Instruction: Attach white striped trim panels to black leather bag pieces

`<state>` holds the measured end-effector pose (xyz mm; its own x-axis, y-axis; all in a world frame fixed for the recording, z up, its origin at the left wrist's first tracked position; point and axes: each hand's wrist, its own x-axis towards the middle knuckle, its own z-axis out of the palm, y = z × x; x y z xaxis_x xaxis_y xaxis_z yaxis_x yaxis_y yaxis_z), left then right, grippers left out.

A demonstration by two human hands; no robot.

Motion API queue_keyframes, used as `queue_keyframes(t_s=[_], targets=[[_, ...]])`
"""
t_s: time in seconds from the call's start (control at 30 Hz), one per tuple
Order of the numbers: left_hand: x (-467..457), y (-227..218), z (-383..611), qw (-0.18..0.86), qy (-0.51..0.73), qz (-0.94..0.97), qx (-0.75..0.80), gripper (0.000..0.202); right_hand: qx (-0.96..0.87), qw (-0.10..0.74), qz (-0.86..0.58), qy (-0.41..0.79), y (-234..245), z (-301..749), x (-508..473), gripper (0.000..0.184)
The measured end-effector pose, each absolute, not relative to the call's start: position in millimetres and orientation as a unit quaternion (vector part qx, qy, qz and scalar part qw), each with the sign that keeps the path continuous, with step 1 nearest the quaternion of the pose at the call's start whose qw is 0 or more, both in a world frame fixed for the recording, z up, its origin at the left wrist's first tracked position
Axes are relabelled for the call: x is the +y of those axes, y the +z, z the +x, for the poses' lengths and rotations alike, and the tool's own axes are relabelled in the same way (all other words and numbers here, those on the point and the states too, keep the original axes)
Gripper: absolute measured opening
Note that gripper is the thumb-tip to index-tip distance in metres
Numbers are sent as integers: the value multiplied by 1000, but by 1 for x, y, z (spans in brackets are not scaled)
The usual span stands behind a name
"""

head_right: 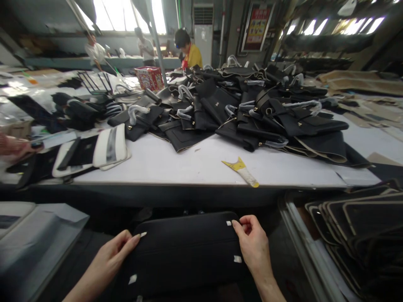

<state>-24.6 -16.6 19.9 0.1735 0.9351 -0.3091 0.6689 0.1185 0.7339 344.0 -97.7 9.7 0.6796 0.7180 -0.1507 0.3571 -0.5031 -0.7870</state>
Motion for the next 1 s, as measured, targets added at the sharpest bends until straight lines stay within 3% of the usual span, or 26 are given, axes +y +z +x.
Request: queue_keyframes(t_s=[0.13,0.3,0.43,0.5,0.6,0.73,0.9,1.0], targets=[[-24,25,-19,353,195,655,639,48,-423,382,-815,102,10,337,-102,30],[-31,39,-7,216,271,759,551,19,-581,342,-736,-68,13,339,-103,28],[-30,54,-3,166,212,857,439,28,-645,283,-702,-108,21,342,-108,30],[-31,60,-3,165,184,865,437,27,-667,235,-697,-119,25,337,-113,38],[-37,66,0,169,164,850,471,12,-682,175,-697,-135,25,322,-121,66],[-49,56,3,136,172,829,515,49,-670,152,-711,-148,13,305,-125,88],[-53,35,2,107,188,821,528,56,-662,143,-724,-130,-4,311,-115,90],[-46,30,0,148,190,819,521,60,-659,155,-730,-92,-13,320,-106,90]])
